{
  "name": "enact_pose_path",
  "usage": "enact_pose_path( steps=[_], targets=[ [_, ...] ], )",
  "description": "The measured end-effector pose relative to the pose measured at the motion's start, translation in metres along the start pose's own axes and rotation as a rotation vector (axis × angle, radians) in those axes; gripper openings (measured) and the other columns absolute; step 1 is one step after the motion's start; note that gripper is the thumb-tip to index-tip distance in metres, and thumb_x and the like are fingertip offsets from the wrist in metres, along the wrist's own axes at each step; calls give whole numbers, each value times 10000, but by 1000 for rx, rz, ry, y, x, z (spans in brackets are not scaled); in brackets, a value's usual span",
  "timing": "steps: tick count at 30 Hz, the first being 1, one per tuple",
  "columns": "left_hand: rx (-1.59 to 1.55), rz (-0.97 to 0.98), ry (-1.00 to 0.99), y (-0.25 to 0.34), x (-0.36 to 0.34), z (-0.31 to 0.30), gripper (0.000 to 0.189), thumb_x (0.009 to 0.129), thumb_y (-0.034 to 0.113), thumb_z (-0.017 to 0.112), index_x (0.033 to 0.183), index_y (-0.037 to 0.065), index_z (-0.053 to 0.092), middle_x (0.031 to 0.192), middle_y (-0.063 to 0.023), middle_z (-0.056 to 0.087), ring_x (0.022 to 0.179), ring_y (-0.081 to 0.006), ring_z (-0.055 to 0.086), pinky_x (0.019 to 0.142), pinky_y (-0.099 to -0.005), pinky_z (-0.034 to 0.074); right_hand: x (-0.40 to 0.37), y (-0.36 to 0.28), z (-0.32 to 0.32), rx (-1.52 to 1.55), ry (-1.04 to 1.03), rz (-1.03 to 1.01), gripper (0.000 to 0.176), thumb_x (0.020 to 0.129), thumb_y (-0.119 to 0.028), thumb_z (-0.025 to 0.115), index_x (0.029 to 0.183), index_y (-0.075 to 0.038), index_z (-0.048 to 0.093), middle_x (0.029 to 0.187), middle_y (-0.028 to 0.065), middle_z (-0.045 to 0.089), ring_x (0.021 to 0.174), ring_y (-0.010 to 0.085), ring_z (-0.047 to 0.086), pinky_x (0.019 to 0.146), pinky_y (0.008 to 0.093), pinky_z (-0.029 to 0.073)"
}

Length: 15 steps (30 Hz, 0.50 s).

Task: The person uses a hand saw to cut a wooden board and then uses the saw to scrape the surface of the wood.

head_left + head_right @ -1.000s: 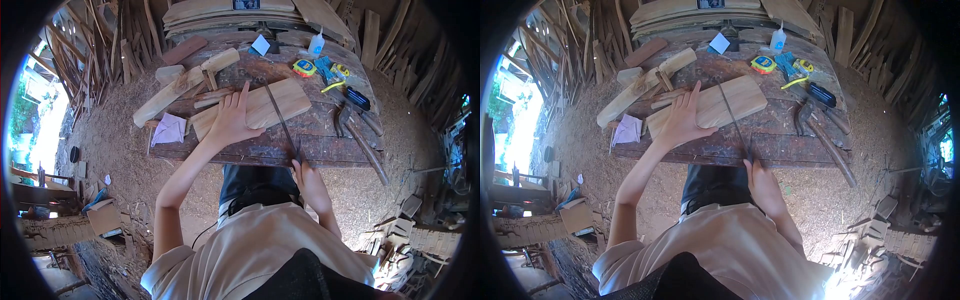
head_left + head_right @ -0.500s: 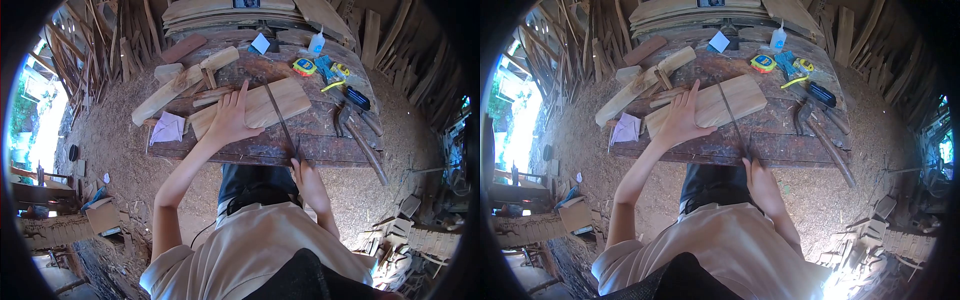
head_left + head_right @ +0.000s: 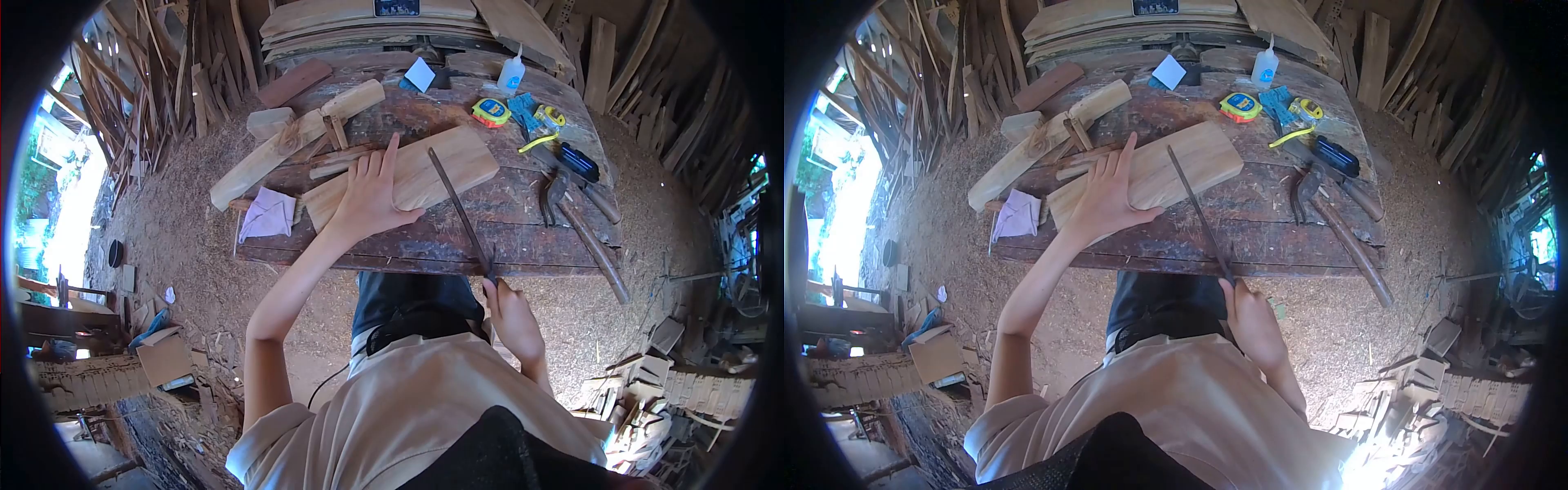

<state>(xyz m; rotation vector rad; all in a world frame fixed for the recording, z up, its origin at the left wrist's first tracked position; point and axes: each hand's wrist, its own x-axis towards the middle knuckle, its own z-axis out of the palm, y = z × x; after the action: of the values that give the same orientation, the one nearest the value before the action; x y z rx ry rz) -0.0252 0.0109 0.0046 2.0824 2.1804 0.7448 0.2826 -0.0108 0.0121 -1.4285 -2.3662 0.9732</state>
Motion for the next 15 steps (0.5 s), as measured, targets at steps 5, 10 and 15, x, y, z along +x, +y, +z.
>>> enact_pose_path(
  steps=[5,10,15],
  targets=[
    [11,29,-2,-1,0,1,1251,659,497,846,1588,35,146,1277,-231,491,1183,-418,464,1064,-517,351,-13,1,-4,-19,-46,20,405,1069,-289,449,924,67,578,684,316,612,693,514,624,598,571,482],
    [15,49,9,1,-1,0,1246,661,496,844,1584,26,152,1266,-237,495,1177,-423,465,1064,-520,347,27,0,20,14,45,-73,373,1065,-267,470,944,67,582,702,305,610,700,508,614,594,551,467],
    [-18,10,4,0,0,-1,1252,657,493,847,1579,8,152,1267,-239,494,1185,-424,462,1068,-515,345,22,0,14,-14,91,-121,339,1062,-248,484,979,65,585,716,285,613,702,490,613,588,520,458]
  ],
)
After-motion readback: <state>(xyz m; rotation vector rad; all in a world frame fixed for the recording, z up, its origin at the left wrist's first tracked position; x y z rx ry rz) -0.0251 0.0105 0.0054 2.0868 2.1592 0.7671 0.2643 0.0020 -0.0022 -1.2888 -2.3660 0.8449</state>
